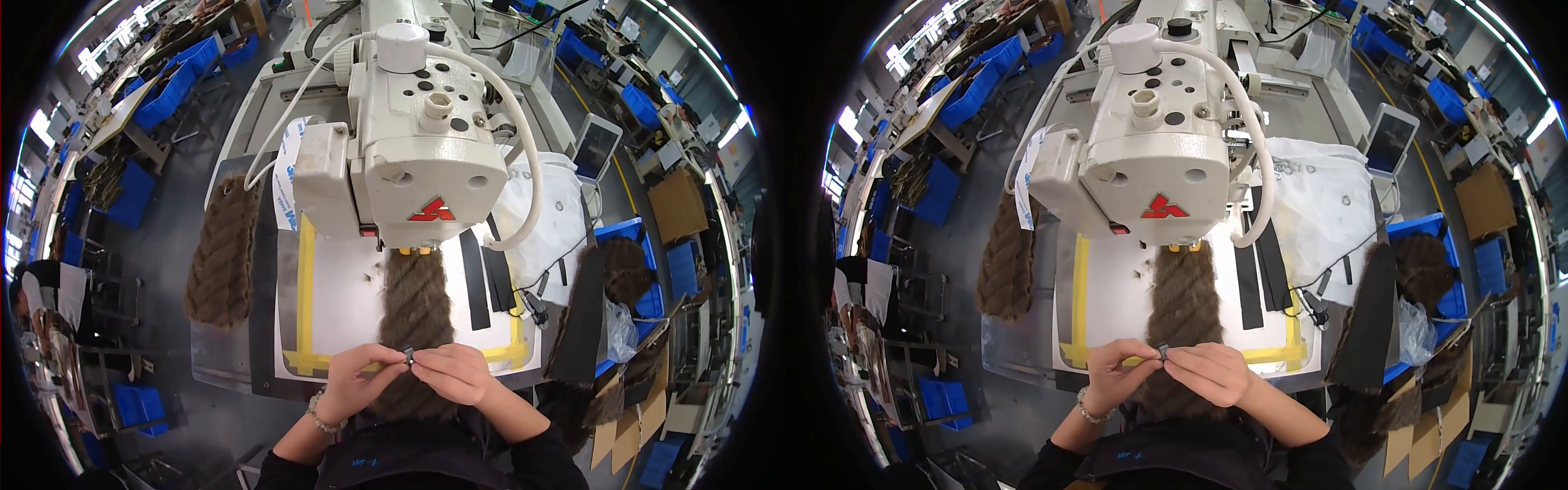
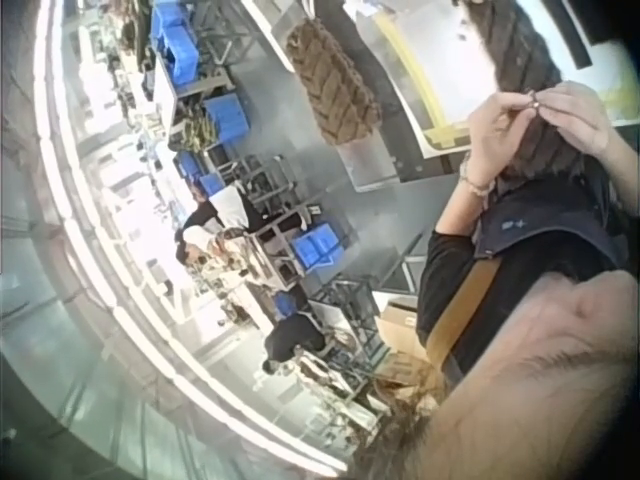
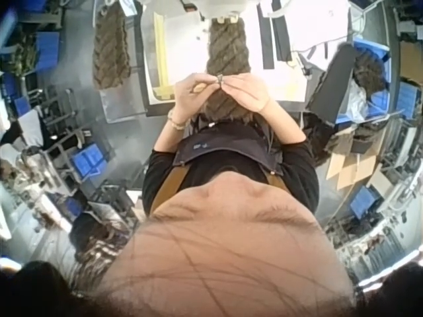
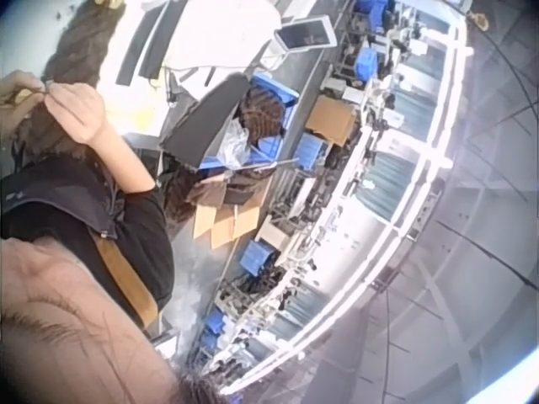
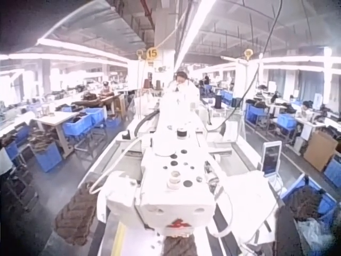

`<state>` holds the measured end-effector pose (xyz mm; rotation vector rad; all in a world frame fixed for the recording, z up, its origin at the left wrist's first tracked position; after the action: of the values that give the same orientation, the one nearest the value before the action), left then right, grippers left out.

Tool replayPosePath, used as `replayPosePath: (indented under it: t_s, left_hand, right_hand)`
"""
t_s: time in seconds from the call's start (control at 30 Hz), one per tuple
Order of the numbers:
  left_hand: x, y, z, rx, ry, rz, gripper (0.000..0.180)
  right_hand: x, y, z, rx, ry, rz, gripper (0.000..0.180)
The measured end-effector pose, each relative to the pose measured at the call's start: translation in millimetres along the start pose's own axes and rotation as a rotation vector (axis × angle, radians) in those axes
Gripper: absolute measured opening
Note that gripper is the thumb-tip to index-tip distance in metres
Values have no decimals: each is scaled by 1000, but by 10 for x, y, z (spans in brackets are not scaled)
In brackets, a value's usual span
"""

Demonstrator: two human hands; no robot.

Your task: Attaching metal D-rings and hardware to fur-trimmed leather strips using an industrial sewing machine.

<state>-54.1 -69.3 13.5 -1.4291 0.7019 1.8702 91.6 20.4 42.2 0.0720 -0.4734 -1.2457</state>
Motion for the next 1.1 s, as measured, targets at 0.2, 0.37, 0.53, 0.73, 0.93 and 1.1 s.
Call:
replayPosePath:
  t_s: [0.2,0.37,0.53,0.73,0.93,1.1]
  left_hand:
    - [-105,-60,27,-16,-111,106,18]
    - [-161,-60,69,7,-201,176,21]
    - [-264,-105,291,190,-475,482,25]
    - [-40,-52,753,349,-666,748,40]
    - [299,-278,1021,521,-723,705,58]
    - [436,-382,1028,497,-801,810,57]
  right_hand:
    - [7,-4,9,-33,27,-34,21]
    - [-9,5,47,-29,0,-36,20]
    - [-178,52,152,13,-184,-100,21]
    - [-579,56,158,3,-791,-1,19]
    - [-1066,6,99,-60,-687,-124,17]
    - [-1361,-82,83,-82,-675,-170,13]
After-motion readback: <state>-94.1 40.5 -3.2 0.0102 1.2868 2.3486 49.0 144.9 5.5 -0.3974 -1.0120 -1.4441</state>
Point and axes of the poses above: each hand's wrist, its own z-axis towards the middle knuckle, its own y-axis out of the back of the hand, x = y × z, the point moved 5 cm from there along z, towards the middle knuckle, and after that the axes turned 15 degrees about -x, right-handed, at the moved point
